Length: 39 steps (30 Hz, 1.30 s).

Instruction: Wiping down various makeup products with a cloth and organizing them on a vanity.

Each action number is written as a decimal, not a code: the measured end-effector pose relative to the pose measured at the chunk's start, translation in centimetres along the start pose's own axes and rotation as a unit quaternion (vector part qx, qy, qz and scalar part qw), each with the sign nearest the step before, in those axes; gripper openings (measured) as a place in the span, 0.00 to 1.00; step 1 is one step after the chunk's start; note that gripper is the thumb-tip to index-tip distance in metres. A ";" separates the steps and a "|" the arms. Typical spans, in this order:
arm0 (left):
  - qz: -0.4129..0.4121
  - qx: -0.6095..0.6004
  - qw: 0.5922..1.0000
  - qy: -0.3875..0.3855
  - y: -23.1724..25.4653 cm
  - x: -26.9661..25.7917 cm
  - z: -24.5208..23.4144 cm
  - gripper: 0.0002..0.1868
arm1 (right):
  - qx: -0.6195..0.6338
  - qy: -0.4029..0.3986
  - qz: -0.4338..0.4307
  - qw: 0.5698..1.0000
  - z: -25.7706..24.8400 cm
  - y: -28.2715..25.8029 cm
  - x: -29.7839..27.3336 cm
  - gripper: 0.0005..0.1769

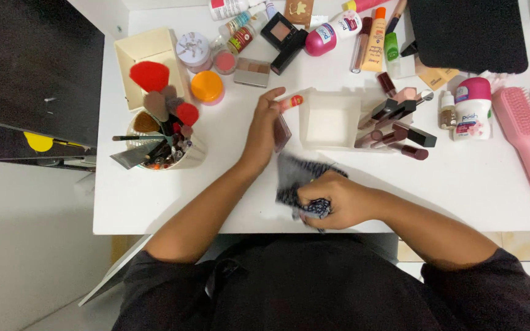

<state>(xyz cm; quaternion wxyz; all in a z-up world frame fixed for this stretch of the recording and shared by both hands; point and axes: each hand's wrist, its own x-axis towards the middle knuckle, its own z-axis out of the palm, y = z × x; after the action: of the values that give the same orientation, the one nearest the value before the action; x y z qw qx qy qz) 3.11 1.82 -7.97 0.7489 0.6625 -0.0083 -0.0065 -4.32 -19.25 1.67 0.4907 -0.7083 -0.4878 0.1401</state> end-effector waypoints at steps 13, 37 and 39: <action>0.183 0.236 0.948 -0.113 10.3 -1.9 4.1 0.13 | -0.257 -0.143 0.227 0.928 -2.9 -2.8 1.2 0.31; 0.354 0.681 0.628 -0.128 8.3 -0.9 8.2 0.15 | -0.383 -0.061 0.232 0.892 -2.6 -1.0 -0.4 0.35; 0.344 0.658 0.656 -0.133 8.4 -1.1 8.6 0.23 | -0.389 -0.038 0.217 0.894 -2.4 -0.5 -0.6 0.27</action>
<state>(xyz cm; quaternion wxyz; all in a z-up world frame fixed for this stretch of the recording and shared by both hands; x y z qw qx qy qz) 1.79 -5.65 1.37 0.0567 0.9239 -0.3374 0.1711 -3.26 -21.10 3.01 0.1145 -0.9250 -0.3559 0.0683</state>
